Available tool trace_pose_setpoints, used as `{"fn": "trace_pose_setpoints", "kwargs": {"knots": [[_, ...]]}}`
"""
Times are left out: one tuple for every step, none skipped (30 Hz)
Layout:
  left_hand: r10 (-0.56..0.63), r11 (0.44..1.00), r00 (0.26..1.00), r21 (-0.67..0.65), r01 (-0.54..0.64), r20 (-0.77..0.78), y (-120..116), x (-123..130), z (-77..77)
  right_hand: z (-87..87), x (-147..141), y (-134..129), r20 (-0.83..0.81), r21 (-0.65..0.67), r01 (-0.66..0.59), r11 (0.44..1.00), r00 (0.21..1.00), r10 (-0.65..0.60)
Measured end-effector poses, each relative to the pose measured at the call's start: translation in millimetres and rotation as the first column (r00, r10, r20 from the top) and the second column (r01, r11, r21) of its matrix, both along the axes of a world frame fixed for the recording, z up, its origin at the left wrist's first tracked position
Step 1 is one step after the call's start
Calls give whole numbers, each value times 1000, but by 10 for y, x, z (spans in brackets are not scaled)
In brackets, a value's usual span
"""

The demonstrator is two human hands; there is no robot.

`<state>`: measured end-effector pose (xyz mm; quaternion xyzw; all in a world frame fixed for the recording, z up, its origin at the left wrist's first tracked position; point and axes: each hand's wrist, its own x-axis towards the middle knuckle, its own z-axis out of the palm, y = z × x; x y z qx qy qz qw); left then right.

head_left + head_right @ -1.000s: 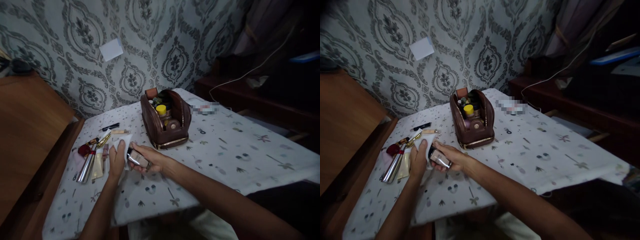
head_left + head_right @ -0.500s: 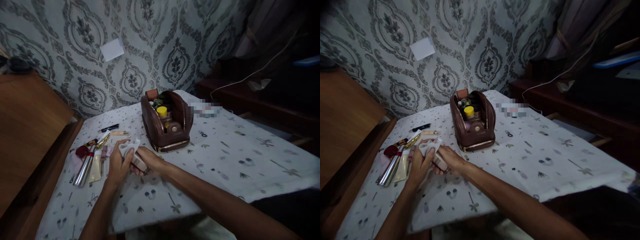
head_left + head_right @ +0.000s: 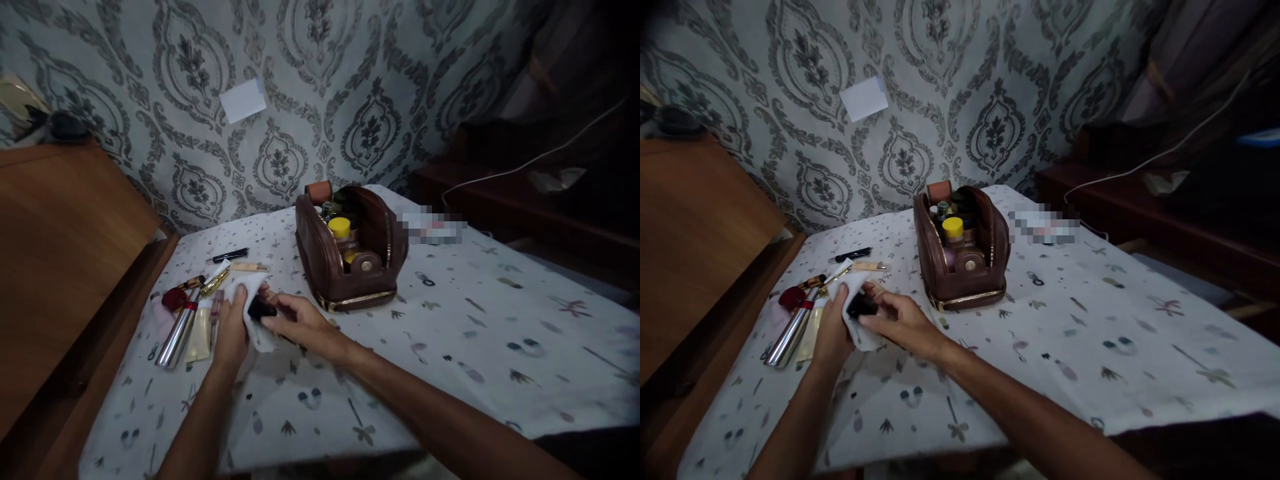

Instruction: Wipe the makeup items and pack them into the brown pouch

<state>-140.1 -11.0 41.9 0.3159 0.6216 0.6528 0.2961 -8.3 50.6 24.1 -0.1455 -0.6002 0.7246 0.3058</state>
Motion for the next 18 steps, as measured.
{"fn": "trace_pose_setpoints", "kwargs": {"knots": [[-19,1000,998,9,20,-52,-15,6,7,-1,-1,2,30,111,87,990,995,-91],[-46,998,990,26,50,-130,-29,12,14,-3,-3,2,74,232,162,959,980,-183],[-76,995,970,48,89,-231,-41,17,23,-8,-5,0,124,352,214,911,954,-272],[-103,989,933,65,134,-346,-49,21,31,-15,-7,-4,175,462,240,854,919,-353],[-123,982,878,71,175,-463,-53,25,40,-26,-9,-12,221,555,244,795,879,-423],[-134,977,812,60,204,-569,-54,29,48,-40,-11,-24,255,631,231,740,840,-479],[-137,976,747,40,214,-651,-51,34,55,-57,-12,-38,276,690,212,692,807,-522],[-133,978,696,20,207,-705,-47,39,61,-78,-14,-53,288,737,186,650,783,-552],[-127,981,670,6,192,-732,-43,44,65,-99,-14,-69,293,776,160,610,765,-573],[-124,984,669,-5,177,-733,-39,47,68,-121,-14,-84,293,806,133,577,757,-584],[-120,987,692,-7,163,-712,-35,48,67,-139,-13,-96,289,827,110,552,759,-584],[-110,989,737,-3,145,-667,-32,46,63,-153,-11,-105,280,838,98,536,766,-578],[-91,993,797,5,117,-598,-29,40,57,-162,-9,-109,266,842,99,531,779,-568],[-58,997,862,8,72,-504,-26,32,48,-166,-8,-109,244,835,116,537,797,-552],[-19,1000,920,-4,19,-391,-23,23,39,-164,-7,-105,216,817,145,558,821,-529],[24,999,962,-32,-34,-271,-21,16,31,-157,-9,-97,182,784,179,594,849,-496],[60,995,986,-68,-71,-159,-19,12,25,-149,-12,-86,143,734,216,644,878,-457],[83,991,994,-103,-90,-69,-18,15,22,-139,-18,-74,100,667,251,702,903,-418]]}}
